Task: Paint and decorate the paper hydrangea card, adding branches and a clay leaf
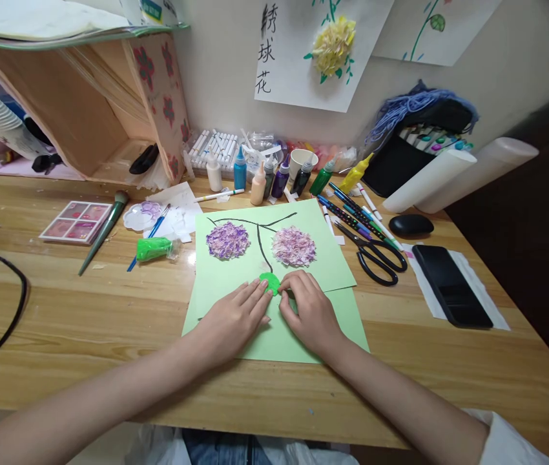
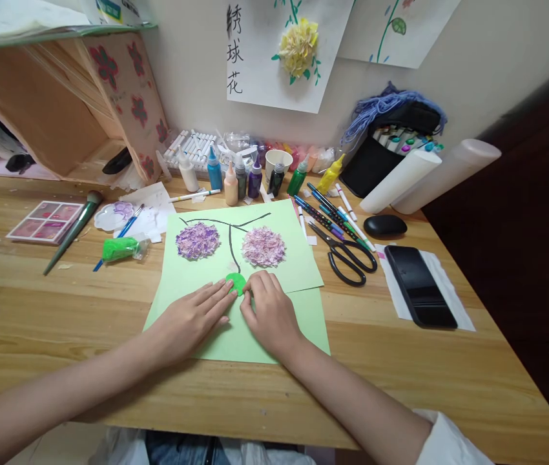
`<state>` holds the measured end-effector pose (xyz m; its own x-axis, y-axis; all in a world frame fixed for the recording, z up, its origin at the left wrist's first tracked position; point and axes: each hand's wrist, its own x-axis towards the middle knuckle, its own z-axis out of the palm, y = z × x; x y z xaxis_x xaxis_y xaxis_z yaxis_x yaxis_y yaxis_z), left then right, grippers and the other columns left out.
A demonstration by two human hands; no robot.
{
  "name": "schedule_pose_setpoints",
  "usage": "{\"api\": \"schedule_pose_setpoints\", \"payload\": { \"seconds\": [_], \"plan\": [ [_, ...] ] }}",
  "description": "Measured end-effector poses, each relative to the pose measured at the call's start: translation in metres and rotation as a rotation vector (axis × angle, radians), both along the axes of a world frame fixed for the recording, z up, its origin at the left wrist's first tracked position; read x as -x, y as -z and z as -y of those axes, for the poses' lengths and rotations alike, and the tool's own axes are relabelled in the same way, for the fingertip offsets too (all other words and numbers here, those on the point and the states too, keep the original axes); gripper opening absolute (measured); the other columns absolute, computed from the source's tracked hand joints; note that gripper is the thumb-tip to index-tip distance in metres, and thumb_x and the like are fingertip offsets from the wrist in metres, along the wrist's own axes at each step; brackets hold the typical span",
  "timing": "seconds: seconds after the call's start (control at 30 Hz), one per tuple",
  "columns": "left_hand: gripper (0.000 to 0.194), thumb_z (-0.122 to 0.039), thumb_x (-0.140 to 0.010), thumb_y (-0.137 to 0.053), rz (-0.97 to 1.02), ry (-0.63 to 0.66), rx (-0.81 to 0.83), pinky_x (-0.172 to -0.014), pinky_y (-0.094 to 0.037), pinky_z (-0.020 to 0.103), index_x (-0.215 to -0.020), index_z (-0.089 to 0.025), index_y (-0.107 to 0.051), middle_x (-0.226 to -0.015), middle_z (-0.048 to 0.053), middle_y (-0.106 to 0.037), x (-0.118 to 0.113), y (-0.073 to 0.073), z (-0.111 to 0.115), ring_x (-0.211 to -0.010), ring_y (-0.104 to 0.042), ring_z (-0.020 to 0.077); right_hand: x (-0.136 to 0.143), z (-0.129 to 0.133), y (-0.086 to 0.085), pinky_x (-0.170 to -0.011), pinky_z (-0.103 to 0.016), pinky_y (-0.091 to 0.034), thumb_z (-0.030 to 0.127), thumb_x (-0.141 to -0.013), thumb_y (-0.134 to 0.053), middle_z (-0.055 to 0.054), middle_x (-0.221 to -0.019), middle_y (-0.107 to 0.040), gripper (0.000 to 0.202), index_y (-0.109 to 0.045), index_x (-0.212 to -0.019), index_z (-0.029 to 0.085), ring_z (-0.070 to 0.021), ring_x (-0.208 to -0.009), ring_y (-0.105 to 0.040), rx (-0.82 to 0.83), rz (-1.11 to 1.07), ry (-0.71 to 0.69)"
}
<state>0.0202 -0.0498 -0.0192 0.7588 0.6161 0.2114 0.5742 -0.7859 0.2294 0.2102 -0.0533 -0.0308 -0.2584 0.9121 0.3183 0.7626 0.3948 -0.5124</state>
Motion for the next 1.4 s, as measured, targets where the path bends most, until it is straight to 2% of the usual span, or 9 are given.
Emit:
{"api": "schedule_pose_setpoints", "payload": {
  "seconds": [0.13, 0.2, 0.27, 0.37, 0.53, 0.7, 0.87, 1.1, 1.4],
  "plan": [
    [0.044, -0.035, -0.094, -0.042, 0.194, -0.09, 0.356, -0.1, -0.045, 0.042, -0.134, -0.017, -0.041, -0.131, 0.012, -0.056, 0.008, -0.011, -0.007, -0.122, -0.052, 0.0247, -0.001, 0.0, 0.0, -0.072, -0.035, -0.047, 0.009, -0.082, -0.046, -0.006, -0.086, -0.058, 0.014, -0.051, -0.088, 0.021, -0.0225, -0.084, -0.055, -0.013, -0.027, 0.013],
    [0.04, -0.033, -0.096, -0.038, 0.375, -0.193, 0.561, -0.099, -0.045, 0.037, -0.134, -0.022, -0.038, -0.129, 0.008, -0.059, 0.011, -0.014, -0.012, -0.118, -0.056, 0.02, -0.001, 0.001, -0.001, -0.072, -0.035, -0.05, 0.01, -0.082, -0.047, -0.008, -0.093, -0.057, 0.02, -0.054, -0.098, 0.02, -0.0228, -0.088, -0.057, -0.022, -0.029, 0.013],
    [0.033, -0.031, -0.096, -0.037, 0.544, -0.288, 0.667, -0.098, -0.045, 0.034, -0.128, -0.023, -0.043, -0.128, 0.007, -0.058, 0.011, -0.013, -0.016, -0.115, -0.057, 0.018, -0.001, 0.002, -0.003, -0.073, -0.036, -0.052, 0.012, -0.082, -0.05, -0.01, -0.105, -0.056, 0.032, -0.056, -0.112, 0.021, -0.0233, -0.094, -0.057, -0.028, -0.006, -0.028],
    [0.027, -0.028, -0.093, -0.046, 0.603, -0.375, 0.607, -0.09, -0.048, 0.033, -0.119, -0.022, -0.048, -0.12, 0.008, -0.057, 0.006, -0.005, -0.02, -0.104, -0.059, 0.0178, -0.002, 0.002, -0.005, -0.083, -0.04, -0.053, 0.016, -0.081, -0.055, -0.011, -0.119, -0.053, 0.041, -0.057, -0.12, 0.027, -0.0254, -0.106, -0.054, -0.057, 0.044, -0.148],
    [0.029, -0.03, -0.088, -0.053, 0.386, -0.42, 0.427, -0.08, -0.048, 0.036, -0.115, -0.019, -0.048, -0.107, 0.008, -0.055, -0.006, 0.002, -0.028, -0.09, -0.057, 0.019, -0.004, 0.0, -0.006, -0.094, -0.046, -0.049, 0.016, -0.08, -0.058, -0.01, -0.127, -0.055, 0.039, -0.062, -0.118, 0.025, -0.0269, -0.116, -0.048, -0.129, 0.082, -0.226],
    [0.025, -0.033, -0.089, -0.051, 0.214, -0.501, 0.313, -0.075, -0.047, 0.035, -0.11, -0.019, -0.048, -0.109, 0.007, -0.056, -0.014, 0.002, -0.036, -0.099, -0.057, 0.0235, -0.011, -0.003, -0.008, -0.095, -0.049, -0.048, 0.015, -0.081, -0.056, -0.01, -0.13, -0.056, 0.034, -0.065, -0.113, 0.024, -0.0286, -0.122, -0.045, -0.148, 0.172, -0.273],
    [0.023, -0.032, -0.09, -0.05, 0.186, -0.527, 0.304, -0.071, -0.046, 0.032, -0.11, -0.02, -0.047, -0.108, 0.006, -0.058, -0.015, 0.002, -0.039, -0.098, -0.058, 0.0225, -0.021, -0.01, -0.011, -0.096, -0.046, -0.048, 0.015, -0.085, -0.053, -0.007, -0.124, -0.062, 0.034, -0.064, -0.116, 0.024, -0.0251, -0.12, -0.048, -0.087, 0.109, -0.355],
    [0.02, -0.033, -0.091, -0.047, 0.226, -0.526, 0.325, -0.074, -0.045, 0.031, -0.108, -0.022, -0.049, -0.106, 0.003, -0.059, -0.013, 0.002, -0.041, -0.097, -0.059, 0.0195, -0.026, -0.016, -0.013, -0.099, -0.043, -0.045, 0.01, -0.084, -0.052, -0.001, -0.119, -0.067, 0.039, -0.061, -0.12, 0.021, -0.0227, -0.123, -0.049, -0.134, 0.026, -0.534],
    [0.022, -0.033, -0.096, -0.035, 0.257, -0.53, 0.382, -0.079, -0.043, 0.033, -0.107, -0.022, -0.05, -0.105, 0.002, -0.059, -0.012, -0.001, -0.041, -0.098, -0.057, 0.0188, -0.027, -0.018, -0.01, -0.095, -0.041, -0.05, 0.006, -0.081, -0.052, 0.001, -0.103, -0.073, 0.036, -0.07, -0.107, 0.023, -0.0216, -0.115, -0.052, 0.121, -0.168, -0.43]
  ]
}}
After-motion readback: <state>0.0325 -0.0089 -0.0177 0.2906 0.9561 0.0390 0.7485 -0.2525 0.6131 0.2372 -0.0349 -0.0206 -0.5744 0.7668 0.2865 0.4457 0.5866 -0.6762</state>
